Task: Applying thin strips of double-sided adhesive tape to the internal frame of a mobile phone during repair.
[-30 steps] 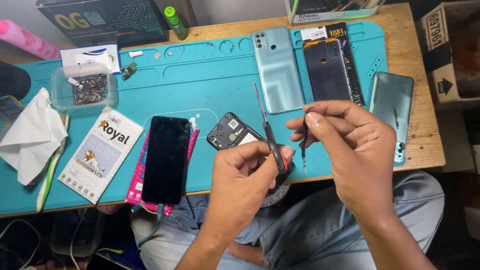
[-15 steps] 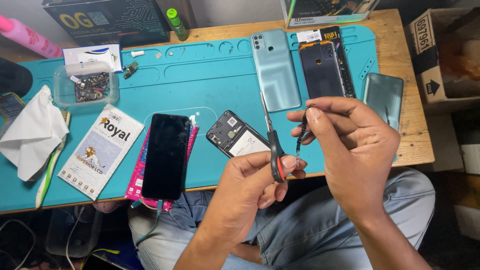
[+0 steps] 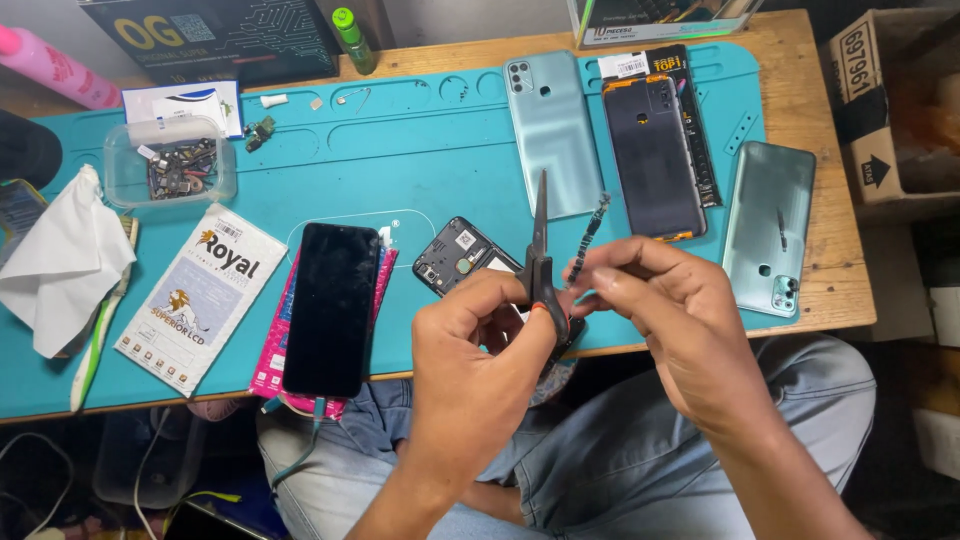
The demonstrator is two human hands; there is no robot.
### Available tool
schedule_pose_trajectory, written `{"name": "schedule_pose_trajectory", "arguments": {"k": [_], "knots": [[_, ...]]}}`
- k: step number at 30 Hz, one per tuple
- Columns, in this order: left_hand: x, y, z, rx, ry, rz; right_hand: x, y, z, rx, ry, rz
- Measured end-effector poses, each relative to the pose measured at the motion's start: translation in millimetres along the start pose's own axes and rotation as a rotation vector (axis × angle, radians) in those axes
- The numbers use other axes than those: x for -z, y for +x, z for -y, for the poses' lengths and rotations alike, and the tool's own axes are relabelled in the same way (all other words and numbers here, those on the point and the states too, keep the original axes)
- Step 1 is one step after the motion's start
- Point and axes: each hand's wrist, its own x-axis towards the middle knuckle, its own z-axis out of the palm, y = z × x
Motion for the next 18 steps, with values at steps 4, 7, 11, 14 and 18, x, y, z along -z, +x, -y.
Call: {"name": "schedule_pose_trajectory", "arguments": {"k": [4, 7, 11, 14, 18], "knots": [[-2, 4, 4, -0.079, 0.073, -0.01, 6, 4, -12, 0.069, -0.015, -0.002], [-1, 5, 1, -0.077, 0.09, 0.012, 3, 6, -10, 0.082, -0.013, 0.014], [4, 5, -2, -0.072, 0.159, 0.07, 1, 10, -2, 0.05, -0.03, -0.045], [11, 5, -2, -0.042, 0.224, 0.145, 1, 13, 1, 0.012, -0.022, -0.097], [16, 5, -10, 0.113, 0.453, 0.263, 3, 16, 6, 0.014, -0.046, -0.123]]}}
